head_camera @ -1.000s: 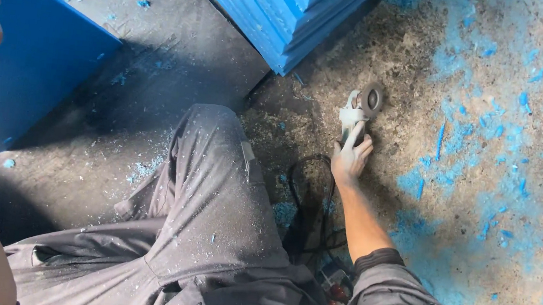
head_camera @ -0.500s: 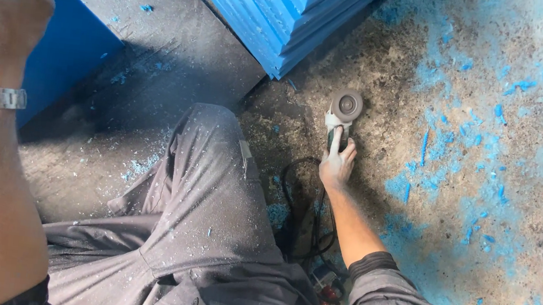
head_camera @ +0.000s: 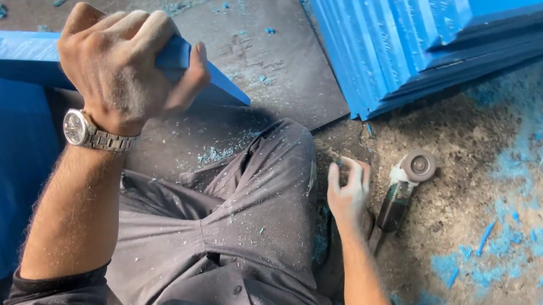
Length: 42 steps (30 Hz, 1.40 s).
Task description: Grinding the edges of blue plastic boards using a hand-held angle grinder.
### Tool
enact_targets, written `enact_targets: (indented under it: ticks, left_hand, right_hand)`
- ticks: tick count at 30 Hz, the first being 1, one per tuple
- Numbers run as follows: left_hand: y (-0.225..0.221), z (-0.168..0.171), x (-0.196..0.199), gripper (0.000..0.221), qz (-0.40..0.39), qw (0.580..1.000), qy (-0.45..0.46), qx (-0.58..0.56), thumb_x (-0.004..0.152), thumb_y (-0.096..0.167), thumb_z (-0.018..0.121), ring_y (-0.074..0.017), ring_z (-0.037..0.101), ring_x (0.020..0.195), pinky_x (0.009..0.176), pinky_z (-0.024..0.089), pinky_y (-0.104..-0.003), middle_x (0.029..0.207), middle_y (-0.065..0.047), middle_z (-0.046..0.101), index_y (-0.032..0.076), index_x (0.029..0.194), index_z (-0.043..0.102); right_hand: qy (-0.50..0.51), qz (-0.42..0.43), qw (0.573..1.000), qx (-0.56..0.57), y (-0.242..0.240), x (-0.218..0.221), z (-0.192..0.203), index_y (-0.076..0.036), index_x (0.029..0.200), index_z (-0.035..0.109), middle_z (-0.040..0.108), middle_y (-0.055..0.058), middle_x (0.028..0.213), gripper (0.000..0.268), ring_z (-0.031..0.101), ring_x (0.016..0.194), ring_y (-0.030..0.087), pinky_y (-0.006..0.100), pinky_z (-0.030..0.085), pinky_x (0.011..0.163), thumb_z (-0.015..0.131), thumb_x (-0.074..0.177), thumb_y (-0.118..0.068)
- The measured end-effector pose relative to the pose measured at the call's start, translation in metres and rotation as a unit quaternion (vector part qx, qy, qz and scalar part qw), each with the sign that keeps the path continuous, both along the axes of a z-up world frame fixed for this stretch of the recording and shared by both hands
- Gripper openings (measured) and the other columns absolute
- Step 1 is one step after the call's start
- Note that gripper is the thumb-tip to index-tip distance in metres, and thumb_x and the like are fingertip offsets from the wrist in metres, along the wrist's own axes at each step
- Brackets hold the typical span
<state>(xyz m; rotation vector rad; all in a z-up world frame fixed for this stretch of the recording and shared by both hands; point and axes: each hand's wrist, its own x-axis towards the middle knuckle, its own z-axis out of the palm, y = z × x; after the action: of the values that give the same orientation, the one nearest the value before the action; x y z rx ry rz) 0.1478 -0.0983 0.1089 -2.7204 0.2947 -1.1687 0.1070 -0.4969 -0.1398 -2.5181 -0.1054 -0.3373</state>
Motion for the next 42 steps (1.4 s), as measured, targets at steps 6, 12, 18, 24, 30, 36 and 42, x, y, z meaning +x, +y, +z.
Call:
enact_targets:
  ticks: [6,12,18,24,30,36,42]
  left_hand:
    - [0.039,-0.004,-0.058,0.035,-0.049,0.997,0.015,-0.065,0.094,0.049,0.065,-0.0171,0.051,0.06,0.074,0.036,-0.034,0.069,0.0,0.058,0.016,0.081,0.061]
    - [0.047,0.01,-0.105,0.036,-0.089,0.987,-0.005,-0.133,0.094,0.048,0.063,-0.0198,0.052,0.058,0.071,0.036,-0.035,0.067,-0.002,0.057,0.016,0.077,0.06]
    - [0.031,0.011,-0.143,0.032,-0.148,0.976,-0.017,-0.158,0.083,0.041,0.066,-0.0206,0.053,0.057,0.064,0.037,-0.037,0.064,-0.002,0.055,0.012,0.072,0.057]
    - [0.012,0.013,-0.193,0.021,-0.207,0.965,-0.076,-0.142,0.071,0.029,0.068,-0.019,0.061,0.064,0.063,0.043,-0.034,0.072,-0.004,0.06,0.009,0.078,0.064]
    - [0.006,0.02,-0.278,0.039,-0.201,0.963,-0.094,-0.153,0.091,0.045,0.062,-0.0215,0.063,0.072,0.066,0.043,-0.031,0.077,-0.008,0.061,0.011,0.073,0.055]
    - [0.02,-0.005,-0.382,0.042,-0.044,0.979,-0.062,-0.19,0.093,0.051,0.06,-0.0213,0.072,0.09,0.078,0.044,-0.034,0.096,-0.008,0.073,0.011,0.091,0.07]
    - [0.005,-0.072,-0.42,0.041,0.142,0.943,-0.127,-0.273,0.082,0.048,0.062,-0.0205,0.072,0.087,0.082,0.038,-0.037,0.094,-0.004,0.073,0.012,0.1,0.068]
  right_hand:
    - [0.483,0.216,0.705,0.472,0.132,0.012,0.03,-0.002,0.123,0.068,0.074,0.018,0.101,0.067,0.074,0.089,0.026,0.039,0.062,0.077,0.044,0.1,-0.06]
    - [0.65,0.165,0.382,0.636,0.242,-0.013,0.05,-0.002,0.125,0.063,0.072,0.02,0.115,0.094,0.072,0.103,0.032,0.051,0.06,0.085,0.033,0.084,-0.081]
    - [0.54,0.151,0.337,0.757,0.249,-0.032,-0.028,-0.002,0.131,0.062,0.068,0.014,0.118,0.061,0.069,0.104,0.028,0.046,0.06,0.093,0.049,0.102,-0.054]
    - [0.549,0.187,0.369,0.726,0.228,-0.04,-0.081,-0.001,0.136,0.055,0.066,0.014,0.123,0.06,0.066,0.11,0.028,0.045,0.057,0.097,0.053,0.099,-0.048]
    - [0.541,0.264,0.414,0.683,0.248,-0.055,0.023,0.001,0.145,0.045,0.063,0.018,0.127,0.072,0.062,0.113,0.031,0.047,0.053,0.097,0.059,0.092,-0.047]
    - [0.493,0.329,0.488,0.641,0.303,-0.023,0.057,0.006,0.144,0.047,0.064,0.019,0.12,0.07,0.066,0.103,0.032,0.045,0.056,0.086,0.063,0.091,-0.036]
    - [0.561,0.447,0.451,0.531,0.389,0.0,0.075,0.011,0.128,0.052,0.065,0.022,0.115,0.051,0.067,0.104,0.033,0.045,0.056,0.095,0.064,0.096,-0.027]
